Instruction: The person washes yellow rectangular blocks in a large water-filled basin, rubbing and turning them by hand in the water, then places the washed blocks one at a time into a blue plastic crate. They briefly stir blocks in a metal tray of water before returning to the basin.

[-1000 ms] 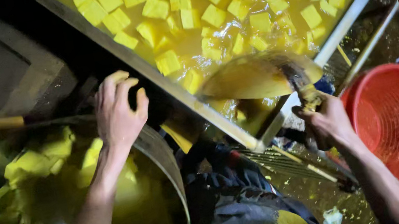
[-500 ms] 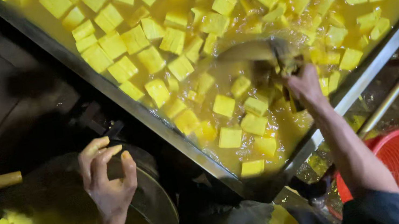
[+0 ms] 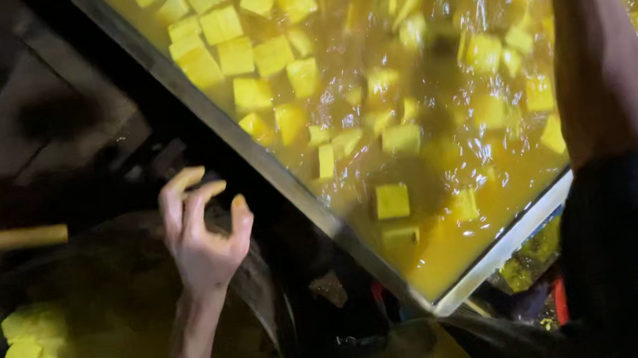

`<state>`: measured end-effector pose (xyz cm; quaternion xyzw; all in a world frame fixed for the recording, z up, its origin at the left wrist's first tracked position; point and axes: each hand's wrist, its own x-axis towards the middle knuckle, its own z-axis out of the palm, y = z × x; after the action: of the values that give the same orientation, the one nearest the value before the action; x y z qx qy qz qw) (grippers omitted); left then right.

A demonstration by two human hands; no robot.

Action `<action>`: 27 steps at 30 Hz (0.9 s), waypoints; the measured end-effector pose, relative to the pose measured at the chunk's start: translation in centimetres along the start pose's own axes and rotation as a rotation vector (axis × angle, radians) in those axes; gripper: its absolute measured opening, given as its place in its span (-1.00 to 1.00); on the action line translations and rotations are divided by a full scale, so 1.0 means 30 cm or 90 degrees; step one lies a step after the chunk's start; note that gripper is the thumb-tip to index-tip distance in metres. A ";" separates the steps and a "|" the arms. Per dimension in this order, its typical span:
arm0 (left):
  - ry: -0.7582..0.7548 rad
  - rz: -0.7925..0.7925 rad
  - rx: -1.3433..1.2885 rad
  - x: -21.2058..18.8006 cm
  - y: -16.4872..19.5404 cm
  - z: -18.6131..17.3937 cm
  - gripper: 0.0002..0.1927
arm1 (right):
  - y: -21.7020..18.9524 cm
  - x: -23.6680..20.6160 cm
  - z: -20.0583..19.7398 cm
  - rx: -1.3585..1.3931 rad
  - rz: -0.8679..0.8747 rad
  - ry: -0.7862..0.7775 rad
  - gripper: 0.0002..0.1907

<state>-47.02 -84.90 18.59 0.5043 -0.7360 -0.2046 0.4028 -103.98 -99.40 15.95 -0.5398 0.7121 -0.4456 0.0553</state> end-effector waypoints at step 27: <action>-0.149 0.153 0.155 -0.171 -0.078 -0.045 -0.77 | -0.721 -1.787 -0.924 0.007 0.511 -0.271 -0.50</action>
<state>-43.72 -81.08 15.75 0.4306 -0.8520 -0.1214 0.2721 -81.90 -40.05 25.94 -0.3002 0.8354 -0.2715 0.3719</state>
